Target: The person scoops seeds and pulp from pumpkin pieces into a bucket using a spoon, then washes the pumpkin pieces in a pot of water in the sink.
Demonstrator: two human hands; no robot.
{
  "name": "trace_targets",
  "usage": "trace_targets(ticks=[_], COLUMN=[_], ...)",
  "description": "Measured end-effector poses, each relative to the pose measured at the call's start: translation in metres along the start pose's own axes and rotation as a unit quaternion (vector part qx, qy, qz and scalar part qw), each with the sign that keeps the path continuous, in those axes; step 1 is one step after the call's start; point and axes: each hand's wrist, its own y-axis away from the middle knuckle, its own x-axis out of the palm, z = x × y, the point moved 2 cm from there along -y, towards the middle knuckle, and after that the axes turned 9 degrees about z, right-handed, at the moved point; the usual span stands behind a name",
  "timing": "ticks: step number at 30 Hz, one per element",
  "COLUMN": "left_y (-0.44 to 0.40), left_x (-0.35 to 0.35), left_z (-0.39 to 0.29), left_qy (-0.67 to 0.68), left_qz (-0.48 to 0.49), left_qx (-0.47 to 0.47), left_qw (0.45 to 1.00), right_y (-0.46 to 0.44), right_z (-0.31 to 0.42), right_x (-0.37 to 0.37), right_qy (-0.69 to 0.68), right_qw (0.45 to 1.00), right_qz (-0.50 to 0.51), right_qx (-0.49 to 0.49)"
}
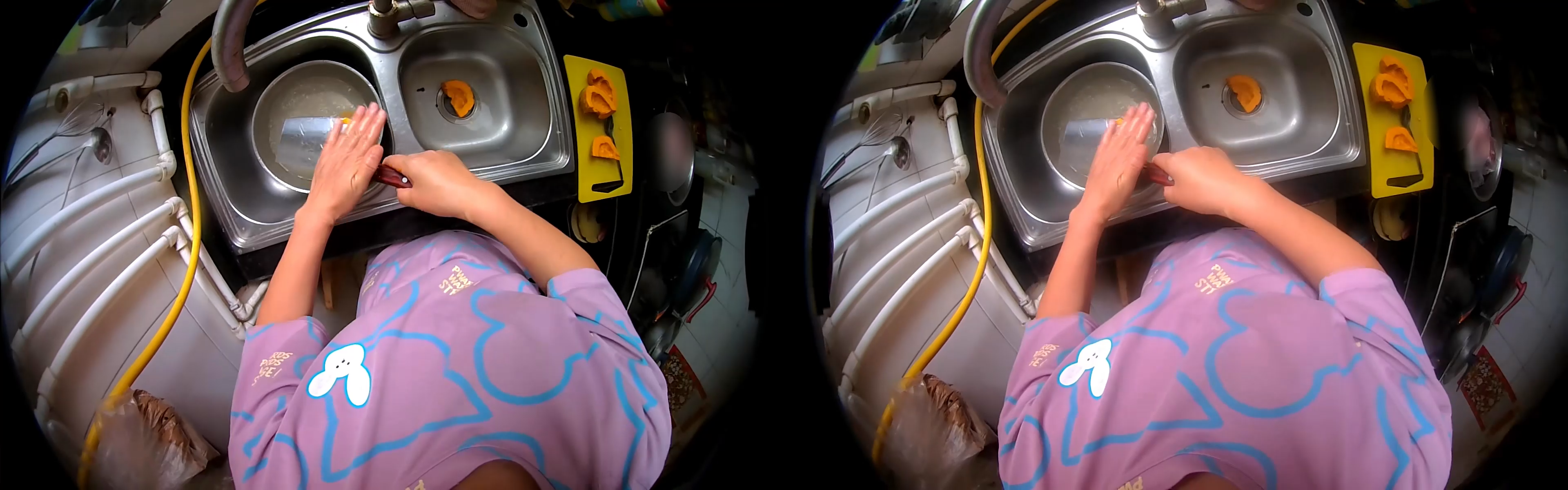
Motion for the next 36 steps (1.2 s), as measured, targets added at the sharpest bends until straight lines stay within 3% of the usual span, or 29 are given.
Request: trace_targets(ticks=[2,4,9,11,12,13,15,16,18,20,22,23,24,28,36], left_y=[-0.004,-0.009,-0.001,0.008,0.012,0.025,0.016,0.013,0.011,0.004,0.003,0.005,0.008,0.026,0.043], left_x=[0.003,0.002,0.02,0.034,0.041,0.055,0.054,0.054,0.054,0.047,0.038,0.037,0.038,0.043,0.055], left_z=[0.012,0.037,0.173,0.213,0.222,0.228,0.231,0.222,0.201,0.187,0.182,0.183,0.184,0.167,0.104], left_qy=[-0.038,-0.105,0.126,0.02,-0.033,-0.098,-0.048,-0.052,-0.093,-0.111,-0.075,-0.066,-0.07,0.006,0.012], left_qz=[-0.012,-0.052,-0.046,-0.004,0.027,-0.072,0.082,0.082,-0.014,-0.012,-0.147,-0.18,-0.183,-0.215,-0.209], left_qx=[-0.018,-0.102,-0.261,-0.353,-0.397,-0.35,-0.431,-0.424,-0.386,-0.407,-0.36,-0.345,-0.347,-0.372,-0.475], left_qw=[0.999,0.988,0.956,0.935,0.917,0.929,0.897,0.901,0.918,0.906,0.918,0.919,0.917,0.903,0.855], right_y=[0.006,0.016,0.063,0.083,0.098,0.116,0.144,0.162,0.193,0.218,0.244,0.257,0.269,0.287,0.269], right_z=[0.006,0.007,-0.008,-0.021,-0.025,-0.029,-0.034,-0.04,-0.059,-0.089,-0.111,-0.128,-0.148,-0.249,-0.385], right_x=[-0.001,-0.004,-0.003,-0.005,-0.005,-0.01,-0.018,-0.023,-0.025,-0.022,-0.036,-0.049,-0.063,-0.119,-0.187], right_qy=[0.005,0.009,0.032,0.019,-0.011,-0.02,-0.032,-0.047,-0.124,-0.233,-0.254,-0.288,-0.32,-0.257,-0.214], right_qw=[1.0,1.0,0.999,0.998,0.993,0.991,0.986,0.979,0.953,0.9,0.859,0.845,0.826,0.808,0.798], right_qz=[-0.017,-0.021,-0.025,-0.037,-0.113,-0.131,-0.155,-0.182,-0.26,-0.354,-0.432,-0.421,-0.407,-0.499,-0.496], right_qx=[0.007,0.01,0.026,0.043,0.015,0.034,0.053,0.081,0.1,0.099,0.102,0.162,0.221,0.178,0.266])
